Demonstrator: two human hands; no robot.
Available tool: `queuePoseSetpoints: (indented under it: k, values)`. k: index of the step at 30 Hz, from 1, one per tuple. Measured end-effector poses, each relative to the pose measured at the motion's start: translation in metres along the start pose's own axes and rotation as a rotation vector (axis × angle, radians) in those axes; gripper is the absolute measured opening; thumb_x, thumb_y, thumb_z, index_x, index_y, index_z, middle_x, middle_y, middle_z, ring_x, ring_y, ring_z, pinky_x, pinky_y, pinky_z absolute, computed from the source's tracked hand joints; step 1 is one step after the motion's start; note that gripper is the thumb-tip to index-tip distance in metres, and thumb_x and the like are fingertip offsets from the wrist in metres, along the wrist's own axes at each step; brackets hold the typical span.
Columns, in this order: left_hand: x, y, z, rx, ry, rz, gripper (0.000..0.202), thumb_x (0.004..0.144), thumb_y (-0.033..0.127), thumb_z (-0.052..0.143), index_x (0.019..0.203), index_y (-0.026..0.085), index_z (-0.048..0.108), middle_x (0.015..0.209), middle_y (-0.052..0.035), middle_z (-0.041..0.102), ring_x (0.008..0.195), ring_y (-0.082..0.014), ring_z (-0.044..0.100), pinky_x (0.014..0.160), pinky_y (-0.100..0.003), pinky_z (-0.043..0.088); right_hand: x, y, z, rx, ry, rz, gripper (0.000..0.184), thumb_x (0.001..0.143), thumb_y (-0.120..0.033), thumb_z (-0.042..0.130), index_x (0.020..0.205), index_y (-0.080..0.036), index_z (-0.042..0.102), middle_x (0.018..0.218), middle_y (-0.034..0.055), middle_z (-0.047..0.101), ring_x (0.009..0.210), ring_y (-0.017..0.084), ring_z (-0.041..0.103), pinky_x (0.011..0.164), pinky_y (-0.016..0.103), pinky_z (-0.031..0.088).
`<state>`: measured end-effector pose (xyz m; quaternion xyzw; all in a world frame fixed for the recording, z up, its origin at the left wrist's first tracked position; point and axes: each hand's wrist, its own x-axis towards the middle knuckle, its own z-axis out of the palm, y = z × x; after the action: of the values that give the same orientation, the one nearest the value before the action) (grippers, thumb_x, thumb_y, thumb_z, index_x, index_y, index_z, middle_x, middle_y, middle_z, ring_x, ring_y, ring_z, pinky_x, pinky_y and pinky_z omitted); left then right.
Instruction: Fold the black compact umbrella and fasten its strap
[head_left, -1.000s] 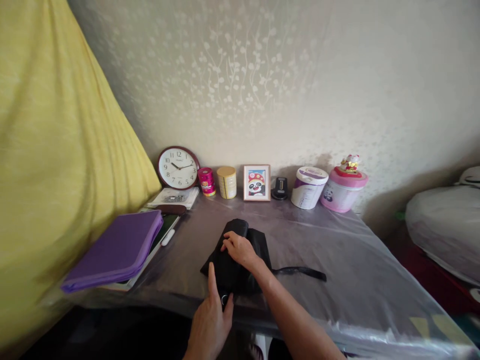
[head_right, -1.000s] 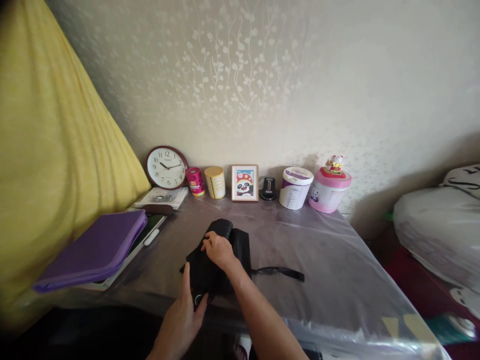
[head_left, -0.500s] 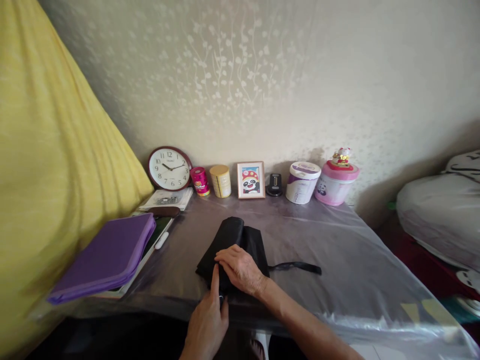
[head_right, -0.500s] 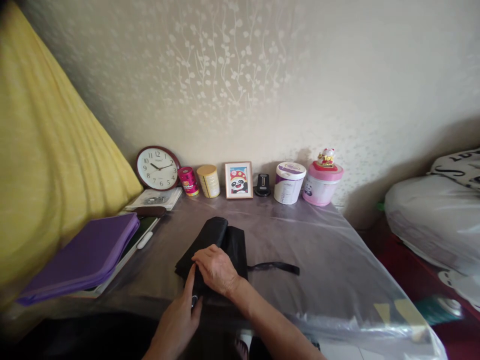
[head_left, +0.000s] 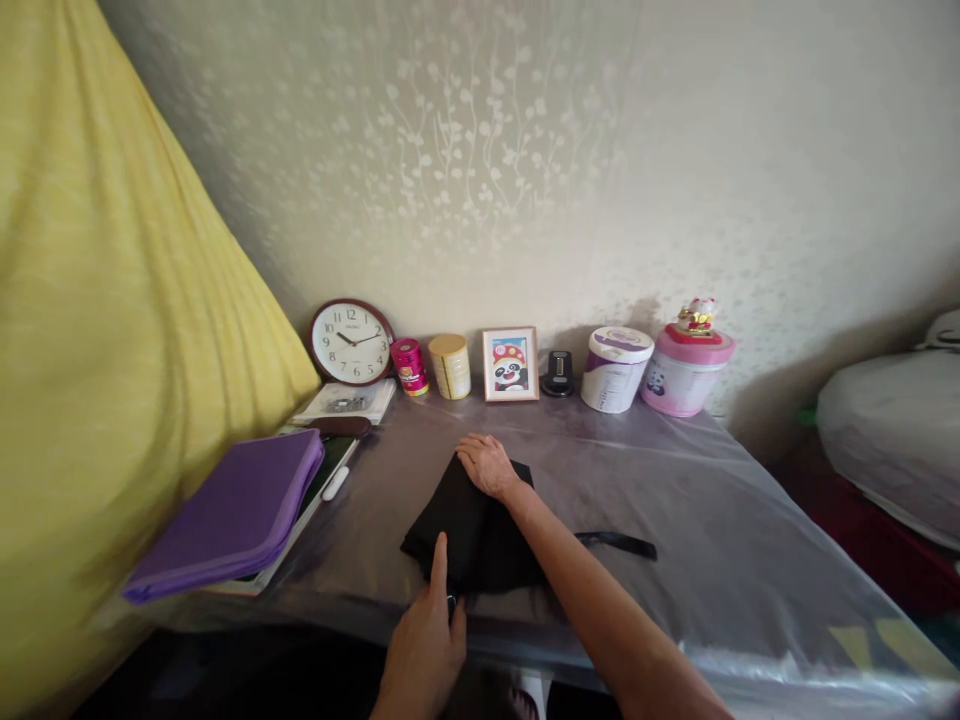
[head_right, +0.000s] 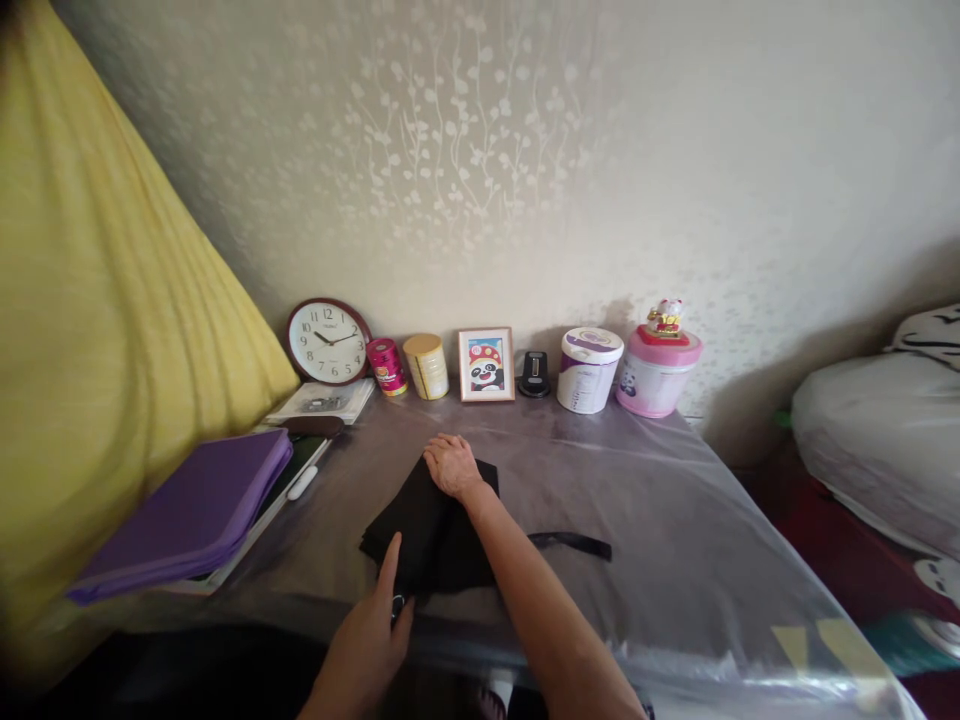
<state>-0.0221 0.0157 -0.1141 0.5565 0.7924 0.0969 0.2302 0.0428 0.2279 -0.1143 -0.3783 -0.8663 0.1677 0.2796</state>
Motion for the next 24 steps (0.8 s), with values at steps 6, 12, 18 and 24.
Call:
queuePoseSetpoints:
  k: [6, 12, 18, 24]
  values:
    - [-0.001, 0.000, 0.000, 0.010, 0.002, 0.007, 0.067, 0.087, 0.026, 0.032, 0.138, 0.017, -0.011, 0.101, -0.0082, 0.063, 0.086, -0.0148, 0.060, 0.066, -0.021, 0.037, -0.012, 0.031, -0.024, 0.038, 0.098, 0.295, 0.027, 0.085, -0.019, 0.040, 0.102, -0.012, 0.060, 0.108, 0.0128, 0.060, 0.104, 0.020, 0.051, 0.092, 0.031, 0.033]
    - [-0.002, 0.000, 0.000, 0.015, 0.046, 0.021, 0.067, 0.087, 0.026, 0.032, 0.138, 0.017, -0.010, 0.103, -0.0088, 0.063, 0.084, -0.0154, 0.061, 0.065, -0.022, 0.036, -0.062, 0.061, -0.055, 0.177, 0.100, 0.532, 0.024, 0.079, -0.014, 0.042, 0.092, -0.013, 0.062, 0.091, 0.0111, 0.065, 0.090, 0.020, 0.059, 0.081, 0.031, 0.042]
    - [-0.004, -0.001, 0.001, -0.023, 0.063, 0.030, 0.066, 0.087, 0.028, 0.032, 0.138, 0.022, -0.010, 0.106, -0.0071, 0.062, 0.085, -0.0156, 0.061, 0.066, -0.022, 0.037, -0.090, 0.051, -0.054, 0.475, 0.003, 0.625, 0.025, 0.079, -0.021, 0.042, 0.092, -0.015, 0.062, 0.073, 0.0032, 0.064, 0.066, 0.013, 0.062, 0.055, 0.023, 0.049]
    - [-0.006, 0.000, -0.003, -0.037, 0.056, 0.030, 0.065, 0.087, 0.028, 0.033, 0.138, 0.020, -0.008, 0.102, -0.0076, 0.063, 0.085, -0.0154, 0.061, 0.068, -0.022, 0.037, -0.088, 0.028, -0.057, 0.697, 0.033, 0.669, 0.025, 0.081, -0.032, 0.044, 0.095, -0.017, 0.057, 0.071, 0.0005, 0.058, 0.058, 0.010, 0.057, 0.048, 0.020, 0.048]
